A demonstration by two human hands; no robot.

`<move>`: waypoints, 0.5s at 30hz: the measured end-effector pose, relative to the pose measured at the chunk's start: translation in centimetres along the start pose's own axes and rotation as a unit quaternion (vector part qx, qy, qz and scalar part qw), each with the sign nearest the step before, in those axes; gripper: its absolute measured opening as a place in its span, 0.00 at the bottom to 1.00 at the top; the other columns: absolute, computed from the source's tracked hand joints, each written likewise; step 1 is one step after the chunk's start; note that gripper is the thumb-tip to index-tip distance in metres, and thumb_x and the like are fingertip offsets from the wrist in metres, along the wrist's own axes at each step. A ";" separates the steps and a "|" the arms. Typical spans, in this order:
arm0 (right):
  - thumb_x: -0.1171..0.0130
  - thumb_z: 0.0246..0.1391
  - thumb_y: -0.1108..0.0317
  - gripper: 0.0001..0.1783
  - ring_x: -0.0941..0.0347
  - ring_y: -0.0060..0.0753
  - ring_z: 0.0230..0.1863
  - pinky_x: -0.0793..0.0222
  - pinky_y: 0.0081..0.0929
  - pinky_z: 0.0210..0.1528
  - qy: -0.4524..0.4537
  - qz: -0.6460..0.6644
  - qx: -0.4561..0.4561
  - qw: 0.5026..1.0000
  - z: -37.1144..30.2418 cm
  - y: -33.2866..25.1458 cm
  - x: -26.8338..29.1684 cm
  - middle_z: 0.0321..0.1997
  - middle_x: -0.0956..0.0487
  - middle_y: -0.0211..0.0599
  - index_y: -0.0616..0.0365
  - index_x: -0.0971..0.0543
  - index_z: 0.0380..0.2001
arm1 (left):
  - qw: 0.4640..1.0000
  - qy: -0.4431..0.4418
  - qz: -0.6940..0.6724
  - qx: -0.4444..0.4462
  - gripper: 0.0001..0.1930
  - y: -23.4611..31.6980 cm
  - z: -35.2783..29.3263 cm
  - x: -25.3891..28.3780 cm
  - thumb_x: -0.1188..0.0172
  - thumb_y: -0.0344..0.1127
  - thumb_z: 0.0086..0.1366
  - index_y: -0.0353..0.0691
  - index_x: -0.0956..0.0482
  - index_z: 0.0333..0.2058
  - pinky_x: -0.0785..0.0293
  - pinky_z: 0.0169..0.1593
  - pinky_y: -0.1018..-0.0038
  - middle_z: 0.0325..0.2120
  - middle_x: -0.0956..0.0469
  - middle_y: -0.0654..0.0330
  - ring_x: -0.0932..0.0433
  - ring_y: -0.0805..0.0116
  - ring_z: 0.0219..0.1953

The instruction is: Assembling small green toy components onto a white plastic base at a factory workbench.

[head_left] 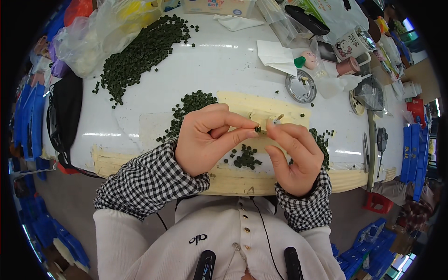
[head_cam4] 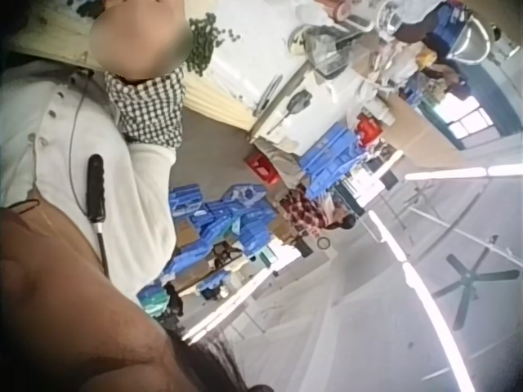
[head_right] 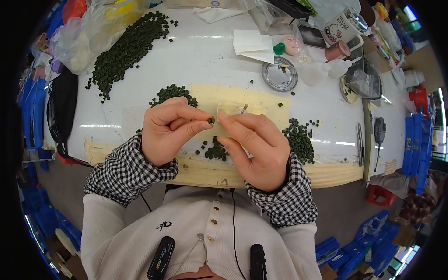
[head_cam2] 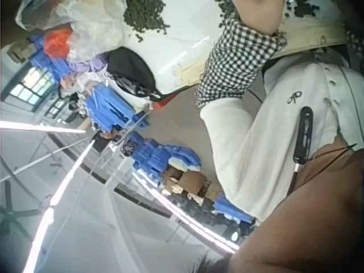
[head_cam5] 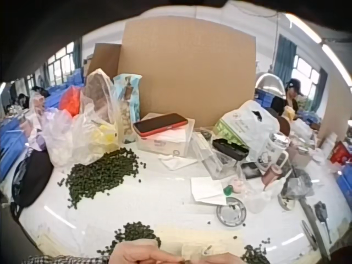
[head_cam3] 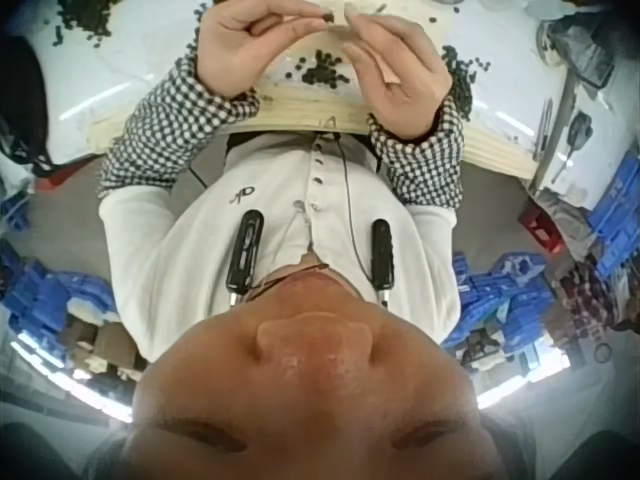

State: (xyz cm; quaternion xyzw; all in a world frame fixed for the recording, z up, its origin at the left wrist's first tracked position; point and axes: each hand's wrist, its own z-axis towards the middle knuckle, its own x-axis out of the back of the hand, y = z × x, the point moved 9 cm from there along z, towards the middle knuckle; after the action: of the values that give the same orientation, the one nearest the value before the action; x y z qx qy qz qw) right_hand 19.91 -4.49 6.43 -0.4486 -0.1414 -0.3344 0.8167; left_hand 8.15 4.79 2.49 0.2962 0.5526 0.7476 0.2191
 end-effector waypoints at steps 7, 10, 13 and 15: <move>0.35 0.45 0.76 0.14 0.29 0.31 0.29 0.32 0.23 0.30 0.007 -0.119 -0.077 0.990 1.5 3.2 2.2 0.30 0.26 0.38 0.63 0.20 0.39 | 1.000 0.003 -0.010 0.016 0.08 -0.3 -0.2 0.0 0.34 0.24 0.54 0.35 0.18 0.35 0.44 0.27 0.83 0.16 0.43 0.73 0.44 0.83 0.20; 0.37 0.46 0.77 0.08 0.29 0.31 0.28 0.33 0.24 0.30 0.000 -0.097 -0.092 0.991 1.5 4.1 1.4 0.27 0.26 0.38 0.64 0.21 0.33 | 1.000 0.000 -0.006 0.019 0.09 -0.4 -0.1 -0.1 0.34 0.24 0.54 0.35 0.18 0.36 0.44 0.27 0.83 0.16 0.43 0.73 0.45 0.83 0.20; 0.37 0.46 0.78 0.06 0.29 0.31 0.27 0.33 0.24 0.29 -0.004 -0.080 -0.102 0.992 1.4 4.2 1.1 0.26 0.25 0.38 0.64 0.21 0.30 | 1.000 -0.002 -0.004 0.021 0.09 -0.4 -0.1 -0.1 0.34 0.23 0.54 0.35 0.17 0.36 0.45 0.27 0.83 0.16 0.44 0.73 0.45 0.83 0.20; 0.37 0.45 0.78 0.05 0.29 0.31 0.27 0.33 0.24 0.29 0.021 -0.080 -0.095 0.992 1.5 3.7 1.7 0.26 0.25 0.37 0.64 0.21 0.29 | 1.000 -0.001 -0.006 0.020 0.09 -0.4 -0.1 -0.2 0.34 0.23 0.54 0.36 0.17 0.36 0.45 0.26 0.83 0.16 0.44 0.73 0.45 0.83 0.20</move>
State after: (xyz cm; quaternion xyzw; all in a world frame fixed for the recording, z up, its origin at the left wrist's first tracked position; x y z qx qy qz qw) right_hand 23.78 -2.60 5.84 -0.5039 -0.1269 -0.4198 0.7441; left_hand 8.17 4.70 2.07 0.2981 0.5692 0.7347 0.2176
